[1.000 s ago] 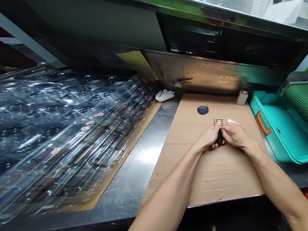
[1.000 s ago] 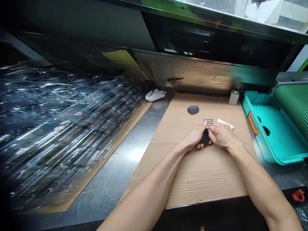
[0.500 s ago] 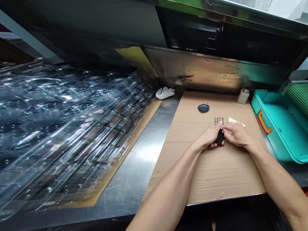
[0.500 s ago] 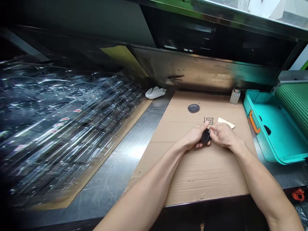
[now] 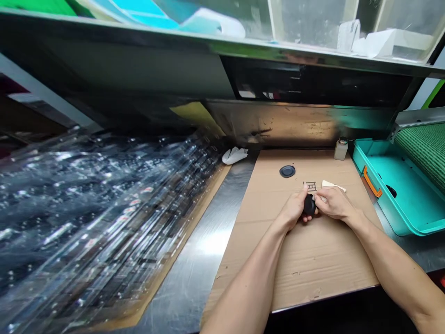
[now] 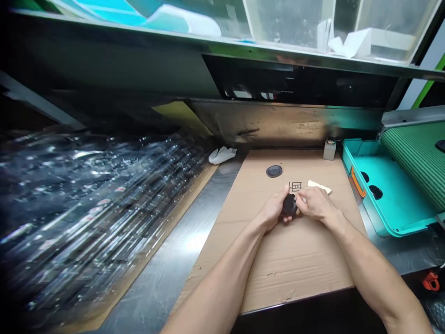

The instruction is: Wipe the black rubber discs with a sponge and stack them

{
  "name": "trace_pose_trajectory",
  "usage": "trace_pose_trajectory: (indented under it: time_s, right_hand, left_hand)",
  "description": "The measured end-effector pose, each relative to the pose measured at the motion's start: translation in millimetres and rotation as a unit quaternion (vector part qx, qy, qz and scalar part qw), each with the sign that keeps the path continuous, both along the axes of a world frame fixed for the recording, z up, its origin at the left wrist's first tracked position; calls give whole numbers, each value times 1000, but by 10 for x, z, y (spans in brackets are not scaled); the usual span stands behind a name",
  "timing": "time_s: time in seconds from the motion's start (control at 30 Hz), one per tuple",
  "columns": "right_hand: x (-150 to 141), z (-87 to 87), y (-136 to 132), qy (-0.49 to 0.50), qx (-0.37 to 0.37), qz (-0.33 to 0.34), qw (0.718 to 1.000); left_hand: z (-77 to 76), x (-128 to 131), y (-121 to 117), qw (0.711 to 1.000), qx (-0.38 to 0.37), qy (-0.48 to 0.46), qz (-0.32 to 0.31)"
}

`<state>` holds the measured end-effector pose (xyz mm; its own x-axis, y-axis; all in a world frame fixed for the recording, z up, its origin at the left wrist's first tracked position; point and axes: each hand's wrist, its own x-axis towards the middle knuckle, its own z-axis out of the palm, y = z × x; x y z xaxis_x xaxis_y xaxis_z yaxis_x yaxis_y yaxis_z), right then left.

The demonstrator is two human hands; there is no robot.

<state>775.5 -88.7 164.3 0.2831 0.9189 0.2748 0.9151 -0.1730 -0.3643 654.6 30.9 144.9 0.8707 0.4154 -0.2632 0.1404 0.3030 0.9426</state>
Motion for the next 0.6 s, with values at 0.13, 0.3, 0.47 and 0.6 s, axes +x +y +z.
trace_pose_trajectory:
  time_s: [0.13, 0.3, 0.47, 0.6]
  right_hand:
    - [28, 6, 7, 97, 133, -78, 983]
    - [13, 16, 38, 142, 148, -106, 973]
    - [-168, -48, 76, 142, 179, -66, 971]
    - [-288, -148, 110, 53, 195, -17, 979]
  left_hand:
    - [76, -71, 179, 969, -243, -16, 45]
    - [110, -109, 241, 944, -323, -27, 61]
    - [36, -25, 125, 956, -277, -53, 79]
    - [-53, 54, 0, 962, -245, -87, 85]
